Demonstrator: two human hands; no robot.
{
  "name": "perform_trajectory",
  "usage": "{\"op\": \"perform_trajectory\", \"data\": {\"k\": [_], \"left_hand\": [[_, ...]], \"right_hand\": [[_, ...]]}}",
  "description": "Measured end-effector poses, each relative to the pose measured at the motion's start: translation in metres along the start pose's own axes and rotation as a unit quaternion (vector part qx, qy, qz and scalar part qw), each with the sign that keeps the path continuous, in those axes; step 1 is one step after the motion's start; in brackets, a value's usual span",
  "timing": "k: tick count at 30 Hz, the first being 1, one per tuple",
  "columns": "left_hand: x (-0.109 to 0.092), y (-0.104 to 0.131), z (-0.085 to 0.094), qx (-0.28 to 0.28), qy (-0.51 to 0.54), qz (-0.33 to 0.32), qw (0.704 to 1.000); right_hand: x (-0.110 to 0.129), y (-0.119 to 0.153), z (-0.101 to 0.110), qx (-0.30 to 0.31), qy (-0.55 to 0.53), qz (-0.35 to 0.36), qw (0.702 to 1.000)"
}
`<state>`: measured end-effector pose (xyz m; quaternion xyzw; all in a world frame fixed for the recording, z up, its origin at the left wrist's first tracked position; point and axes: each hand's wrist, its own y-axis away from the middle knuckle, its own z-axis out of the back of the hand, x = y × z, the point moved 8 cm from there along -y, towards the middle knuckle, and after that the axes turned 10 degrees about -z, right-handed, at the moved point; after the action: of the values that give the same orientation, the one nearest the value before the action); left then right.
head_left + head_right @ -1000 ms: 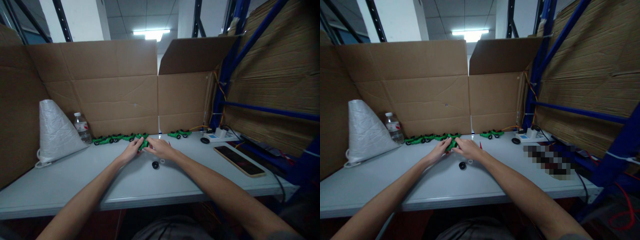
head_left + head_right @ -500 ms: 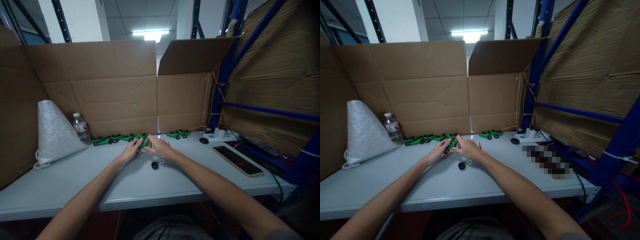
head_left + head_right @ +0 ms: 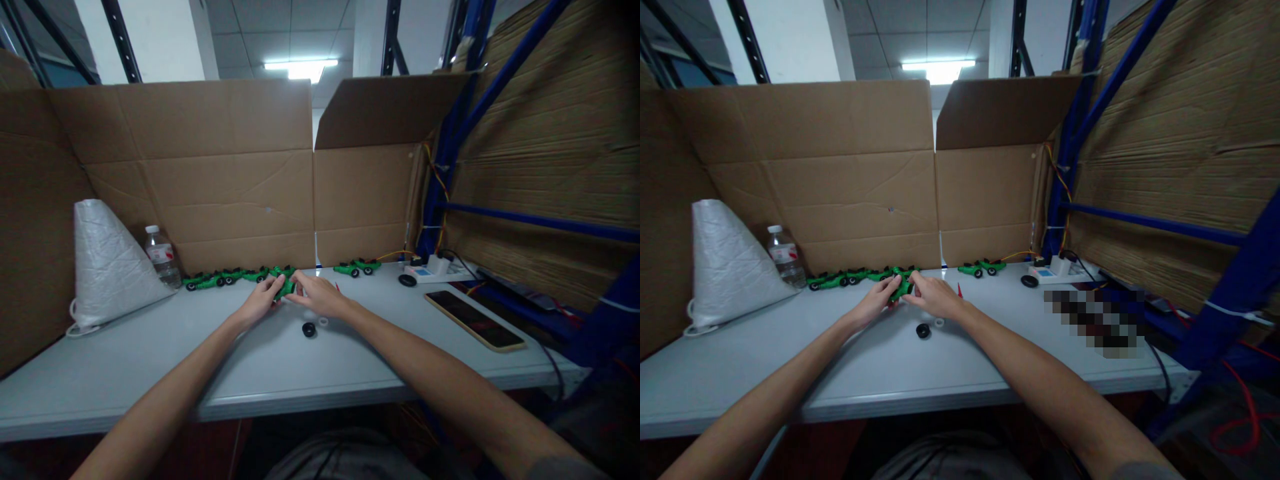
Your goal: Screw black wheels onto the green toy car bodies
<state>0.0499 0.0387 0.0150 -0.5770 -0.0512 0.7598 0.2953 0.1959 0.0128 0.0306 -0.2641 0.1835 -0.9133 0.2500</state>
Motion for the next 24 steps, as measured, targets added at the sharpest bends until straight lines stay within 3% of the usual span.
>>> {"op": "perform_trajectory", "data": {"k": [11, 19, 24], "left_hand": [[0.006, 0.000, -0.001, -0.002, -0.001, 0.010, 1.000], [0.010, 0.000, 0.024, -0.096, -0.053, 0.046, 0.993], [0.017, 0.001, 0.029, -0.109, -0.004, 0.083, 0.991]], "right_hand": [[-0.001, -0.001, 0.000, 0.016, 0.029, 0.000, 0.999], [-0.020, -0.006, 0.006, 0.017, 0.070, 0.034, 0.997], [-0.036, -0.005, -0.003, 0.042, 0.094, 0.019, 0.995]]}}
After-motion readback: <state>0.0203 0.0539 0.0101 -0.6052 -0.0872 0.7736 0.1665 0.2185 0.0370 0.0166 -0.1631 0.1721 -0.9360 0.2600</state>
